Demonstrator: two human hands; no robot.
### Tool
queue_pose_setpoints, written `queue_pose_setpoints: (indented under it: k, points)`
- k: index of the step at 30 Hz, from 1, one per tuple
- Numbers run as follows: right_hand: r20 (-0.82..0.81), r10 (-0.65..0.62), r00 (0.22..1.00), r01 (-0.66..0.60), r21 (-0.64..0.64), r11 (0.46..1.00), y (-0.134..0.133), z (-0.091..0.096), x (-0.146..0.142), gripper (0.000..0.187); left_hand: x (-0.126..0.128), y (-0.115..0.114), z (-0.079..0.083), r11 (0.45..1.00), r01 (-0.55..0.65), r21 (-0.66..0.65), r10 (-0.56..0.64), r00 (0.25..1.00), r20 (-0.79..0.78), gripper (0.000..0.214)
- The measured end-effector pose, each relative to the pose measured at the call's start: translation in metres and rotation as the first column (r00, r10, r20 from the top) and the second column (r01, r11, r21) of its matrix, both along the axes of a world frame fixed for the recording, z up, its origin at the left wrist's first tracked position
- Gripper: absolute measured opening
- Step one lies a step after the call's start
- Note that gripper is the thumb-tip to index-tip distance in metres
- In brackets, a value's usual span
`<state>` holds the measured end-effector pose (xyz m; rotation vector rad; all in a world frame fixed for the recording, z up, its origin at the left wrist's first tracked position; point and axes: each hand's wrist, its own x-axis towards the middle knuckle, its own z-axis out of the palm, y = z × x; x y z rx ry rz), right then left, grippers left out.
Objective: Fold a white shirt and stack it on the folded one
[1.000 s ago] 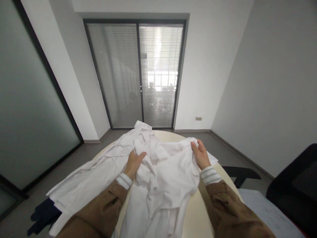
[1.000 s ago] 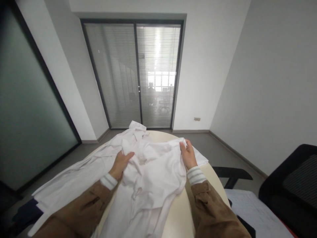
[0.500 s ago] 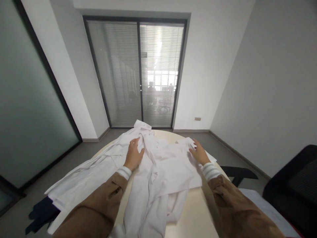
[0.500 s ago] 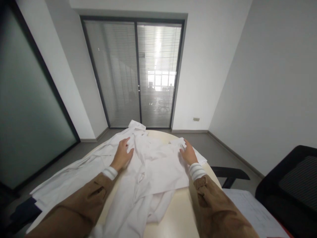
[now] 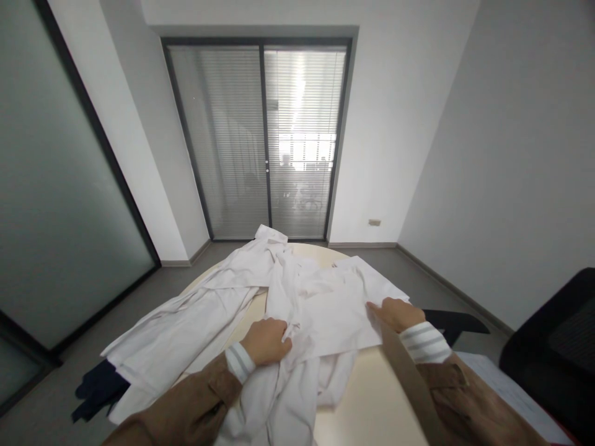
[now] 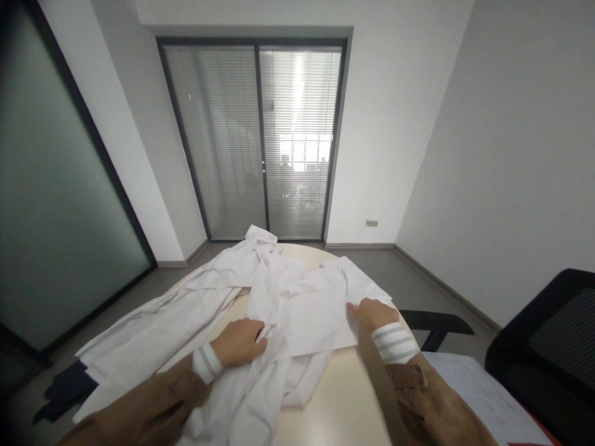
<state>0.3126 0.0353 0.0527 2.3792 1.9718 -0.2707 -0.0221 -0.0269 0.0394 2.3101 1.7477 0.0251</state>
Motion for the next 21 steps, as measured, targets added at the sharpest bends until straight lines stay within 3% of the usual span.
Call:
queue_pose_setpoints:
  k: [4,7,10,12,14,17,19,21]
  points:
    - [-0.309,0.109,0.945,-0.164,-0.157,0.974,0.005,-0.012,0.020,0.041,-0.007,0.011,-0.005,1.000,0.012,-0.006,-0.010,0.980,0.201,0.030]
    - [-0.432,0.146,0.890,-0.191,-0.062,0.980,0.012,-0.017,0.028,0.033,-0.022,0.026,0.001,0.999,0.034,-0.002,-0.029,0.880,0.473,0.028]
    - [-0.509,0.116,0.853,-0.065,0.117,0.991,0.024,-0.011,0.039,0.031,-0.046,0.042,0.003,0.999,-0.027,-0.030,0.041,0.686,0.727,0.025]
    - [-0.522,0.078,0.850,0.061,0.243,0.968,0.034,-0.004,0.045,0.031,-0.064,0.050,-0.001,0.970,-0.203,-0.136,0.230,0.567,0.791,0.023]
    - [-0.572,0.011,0.820,0.209,0.318,0.925,0.043,0.002,0.047,0.031,-0.080,0.055,-0.008,0.913,-0.345,-0.217,0.376,0.505,0.777,0.022]
    - [-0.763,-0.091,0.640,0.386,0.218,0.896,0.046,0.007,0.041,0.034,-0.095,0.057,-0.018,0.886,-0.404,-0.229,0.430,0.530,0.731,0.021]
    - [-0.838,-0.132,0.529,0.357,0.078,0.931,0.041,0.007,0.035,0.042,-0.097,0.056,-0.022,0.890,-0.396,-0.227,0.431,0.566,0.702,0.017]
    - [-0.831,-0.128,0.542,0.229,-0.001,0.973,0.032,0.005,0.032,0.057,-0.095,0.055,-0.024,0.899,-0.378,-0.219,0.419,0.603,0.679,0.011]
